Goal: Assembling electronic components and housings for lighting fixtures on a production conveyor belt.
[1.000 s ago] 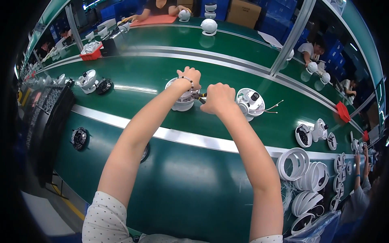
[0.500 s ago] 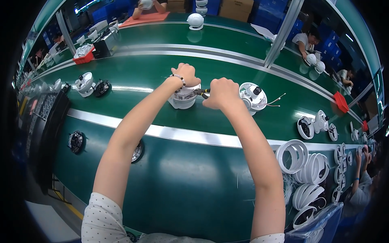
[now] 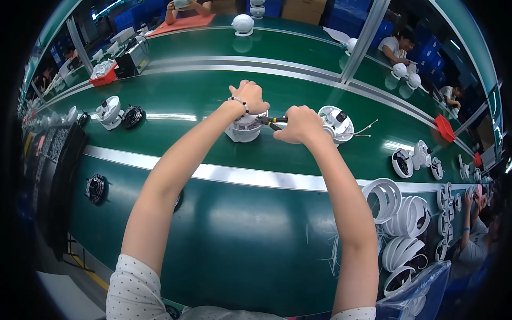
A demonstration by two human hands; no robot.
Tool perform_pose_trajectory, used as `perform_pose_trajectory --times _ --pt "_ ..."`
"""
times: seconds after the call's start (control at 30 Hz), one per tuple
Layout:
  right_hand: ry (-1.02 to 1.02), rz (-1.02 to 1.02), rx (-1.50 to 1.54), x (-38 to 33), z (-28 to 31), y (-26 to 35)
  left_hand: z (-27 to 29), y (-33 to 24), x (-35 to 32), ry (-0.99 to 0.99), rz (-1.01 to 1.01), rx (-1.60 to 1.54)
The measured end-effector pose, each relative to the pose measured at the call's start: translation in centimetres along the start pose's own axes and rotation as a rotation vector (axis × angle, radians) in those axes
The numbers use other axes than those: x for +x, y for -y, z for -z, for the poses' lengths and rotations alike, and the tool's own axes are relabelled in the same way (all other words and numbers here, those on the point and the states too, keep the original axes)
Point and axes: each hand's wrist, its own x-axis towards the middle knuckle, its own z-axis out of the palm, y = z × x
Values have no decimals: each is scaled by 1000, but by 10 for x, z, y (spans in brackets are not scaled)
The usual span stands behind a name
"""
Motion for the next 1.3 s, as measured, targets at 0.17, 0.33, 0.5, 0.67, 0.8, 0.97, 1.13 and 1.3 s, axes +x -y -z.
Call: perform_pose_trajectory --times 0.17,0.33,0.5,0.67,0.8,0.97,1.13,1.3 --pt "-84 69 -72 -8 3 2 -5 10 -5 -261 -69 -48" --pt "-422 -10 125 -45 56 -40 1 -17 -51 -895 -442 -802" --pt "-632 77 266 -51 77 -9 -56 -41 -143 -95 -728 -451" --pt "-579 275 321 -64 56 14 -13 77 -131 -201 -411 -426" --pt "-575 268 383 -67 43 7 -15 244 -105 -578 172 215" --pt "-552 318 339 -56 26 18 -32 325 -135 -425 357 185" --pt "-490 263 400 -50 17 32 -29 308 -154 -512 211 231" --pt "-425 312 450 -37 0 46 -11 318 -197 -570 386 29"
